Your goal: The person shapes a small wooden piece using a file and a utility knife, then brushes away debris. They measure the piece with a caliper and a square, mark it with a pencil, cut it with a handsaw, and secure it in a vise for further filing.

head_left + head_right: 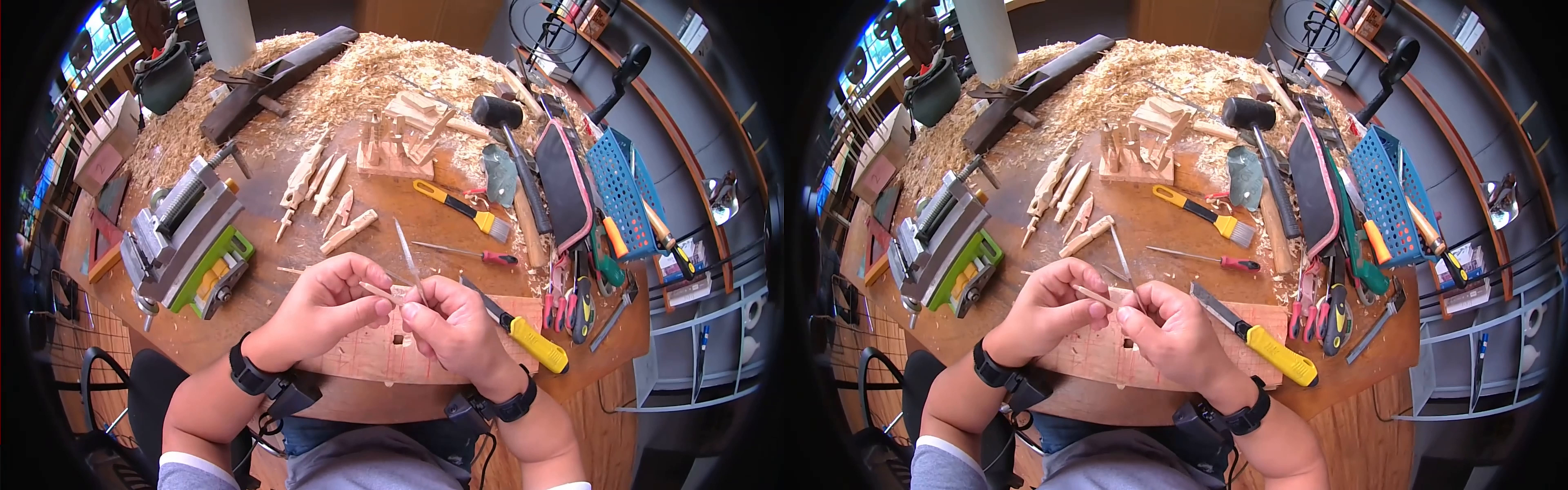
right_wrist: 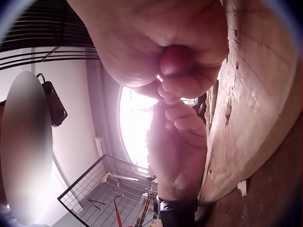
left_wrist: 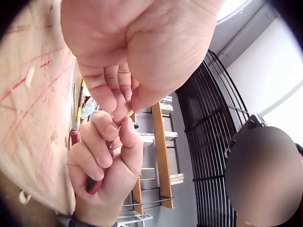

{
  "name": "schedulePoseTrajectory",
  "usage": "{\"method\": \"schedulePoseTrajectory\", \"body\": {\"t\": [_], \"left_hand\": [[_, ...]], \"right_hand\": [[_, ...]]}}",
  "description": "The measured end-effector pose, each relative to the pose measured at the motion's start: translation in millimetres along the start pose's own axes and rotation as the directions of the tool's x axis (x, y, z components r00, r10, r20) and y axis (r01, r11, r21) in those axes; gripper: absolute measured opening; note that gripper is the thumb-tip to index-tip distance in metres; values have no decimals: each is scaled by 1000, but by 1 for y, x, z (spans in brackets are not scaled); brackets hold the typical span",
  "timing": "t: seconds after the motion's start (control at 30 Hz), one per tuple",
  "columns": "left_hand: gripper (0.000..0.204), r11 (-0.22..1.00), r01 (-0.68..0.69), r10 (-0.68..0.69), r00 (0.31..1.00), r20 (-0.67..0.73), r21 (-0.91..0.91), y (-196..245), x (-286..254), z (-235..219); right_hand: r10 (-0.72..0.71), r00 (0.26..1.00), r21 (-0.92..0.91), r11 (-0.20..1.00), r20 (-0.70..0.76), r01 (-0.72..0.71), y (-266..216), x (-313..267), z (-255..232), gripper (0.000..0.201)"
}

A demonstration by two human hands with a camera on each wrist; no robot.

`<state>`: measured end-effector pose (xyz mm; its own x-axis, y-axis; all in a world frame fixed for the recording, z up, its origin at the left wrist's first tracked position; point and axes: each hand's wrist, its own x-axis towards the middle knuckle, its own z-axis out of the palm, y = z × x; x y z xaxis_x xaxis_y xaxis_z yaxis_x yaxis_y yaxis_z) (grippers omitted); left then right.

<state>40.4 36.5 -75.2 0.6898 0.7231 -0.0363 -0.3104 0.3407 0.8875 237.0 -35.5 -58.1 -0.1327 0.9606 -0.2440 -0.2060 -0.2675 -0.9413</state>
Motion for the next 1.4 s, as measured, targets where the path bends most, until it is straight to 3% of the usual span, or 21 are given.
{"method": "schedulePoseTrajectory", "body": {"t": [0.07, 0.2, 0.4, 0.47, 0.67, 1.0, 1.17, 1.27, 1.4], "left_hand": [[17, 996, -18, 22, 999, 44, -85, -4, 1, -6], [17, 998, -9, 12, 999, 32, -70, -3, 0, -6], [14, 996, 16, -9, 997, 73, -87, -7, 3, -8], [14, 979, 47, -38, 998, 51, -197, -7, 4, -9], [13, 955, 85, -73, 996, 53, -284, -5, 5, -8], [12, 943, 84, -45, 991, 127, -322, -10, 4, -8], [14, 969, 35, -2, 991, 134, -243, -16, 5, -9], [15, 947, 108, -78, 991, 112, -304, -11, 4, -7], [18, 914, 98, -57, 992, 115, -393, -11, 5, -10]], "right_hand": [[-6, 1000, 12, 1000, 13, 6, 1, 0, 0, 9], [35, 996, -37, 999, 79, -32, 3, -2, -2, 9], [-49, 995, -17, 999, 90, 51, 8, -3, 1, 9], [-5, 998, 75, 997, 70, 0, 9, -5, 0, 12], [-10, 998, 41, 999, 69, 7, 9, -5, 0, 14], [-13, 996, 23, 1000, 83, 11, 7, -6, 2, 13], [-77, 995, 37, 997, 58, 75, 2, -5, 10, 12], [-10, 995, 9, 1000, 98, 9, 7, -8, 1, 14], [-20, 998, 73, 997, 62, 16, 10, -7, 2, 19]]}}
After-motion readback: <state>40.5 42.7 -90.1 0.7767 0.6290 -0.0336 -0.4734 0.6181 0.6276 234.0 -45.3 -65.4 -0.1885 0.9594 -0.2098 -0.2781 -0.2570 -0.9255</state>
